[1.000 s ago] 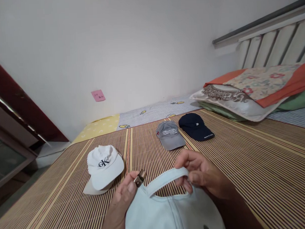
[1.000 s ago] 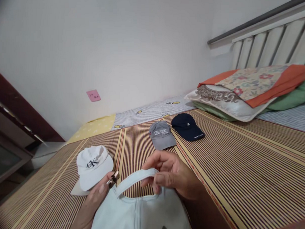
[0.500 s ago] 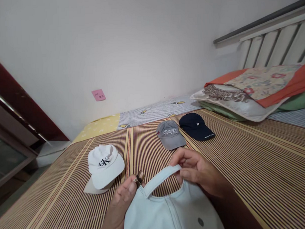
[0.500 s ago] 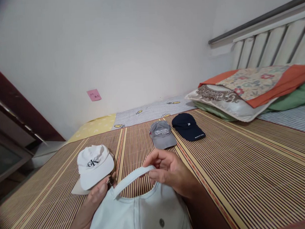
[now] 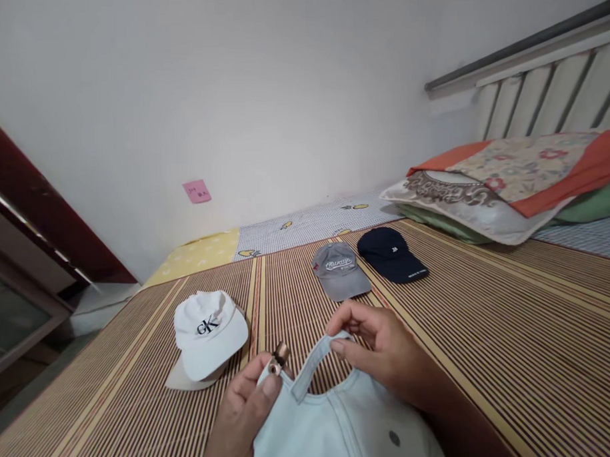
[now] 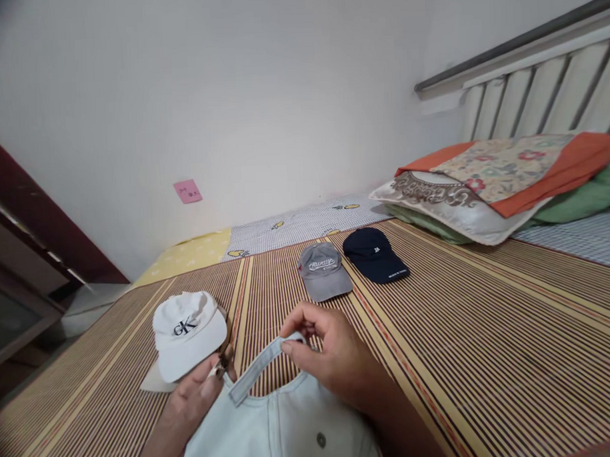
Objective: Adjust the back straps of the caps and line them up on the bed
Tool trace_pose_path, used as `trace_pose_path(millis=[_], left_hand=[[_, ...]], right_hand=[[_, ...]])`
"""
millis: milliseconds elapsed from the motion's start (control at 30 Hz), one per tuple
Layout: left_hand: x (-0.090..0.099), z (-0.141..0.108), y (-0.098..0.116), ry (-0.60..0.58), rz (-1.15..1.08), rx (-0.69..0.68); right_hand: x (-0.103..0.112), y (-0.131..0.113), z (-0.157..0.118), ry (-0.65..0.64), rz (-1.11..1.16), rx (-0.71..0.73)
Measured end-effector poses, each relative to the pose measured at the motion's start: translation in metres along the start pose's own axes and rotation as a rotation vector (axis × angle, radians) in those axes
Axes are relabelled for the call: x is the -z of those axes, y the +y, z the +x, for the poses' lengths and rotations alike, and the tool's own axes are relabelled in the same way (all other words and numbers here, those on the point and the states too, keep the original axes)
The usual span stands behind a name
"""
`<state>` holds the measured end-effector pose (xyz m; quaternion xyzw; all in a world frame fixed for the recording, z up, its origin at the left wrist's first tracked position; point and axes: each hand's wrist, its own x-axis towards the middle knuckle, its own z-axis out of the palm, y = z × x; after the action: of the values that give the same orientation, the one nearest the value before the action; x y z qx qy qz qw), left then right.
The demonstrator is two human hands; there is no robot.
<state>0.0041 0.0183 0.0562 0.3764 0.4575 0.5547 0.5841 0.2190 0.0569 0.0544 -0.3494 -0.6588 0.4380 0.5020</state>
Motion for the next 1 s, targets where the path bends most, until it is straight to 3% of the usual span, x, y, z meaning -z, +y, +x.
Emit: trace_pose_path(millis=[167,433,633,700,833,1000], left_hand=[[-0.008,-0.012,0.005,0.072,0.028,0.052],[-0.003,-0.008,0.001,0.034,0.084,0.044],[-0.008,-0.009,0.000,0.156,0.099,0.027],[-0.009,-0.010,0.000,0.171,0.116,0.010],[-0.010,-0.011,-0.001,0.071,0.172,-0.018],[-0.013,-0.013,0.000,-0.030,0.221,-0.034]], right_hand=[[-0.001,0.000,0.001,0.076,0.037,-0.021],[-0.002,-0.008,-0.004,-0.021,-0.069,-0.006],[-0.014,-0.007,-0.007,0.175,-0.451,0.173],[-0.017,-0.014,-0.011,0.104,-0.431,0.204],[-0.017,-0.028,-0.018,-0.087,-0.266,0.126],[-0.016,-0.031,-0.017,-0.125,-0.212,0.066]])
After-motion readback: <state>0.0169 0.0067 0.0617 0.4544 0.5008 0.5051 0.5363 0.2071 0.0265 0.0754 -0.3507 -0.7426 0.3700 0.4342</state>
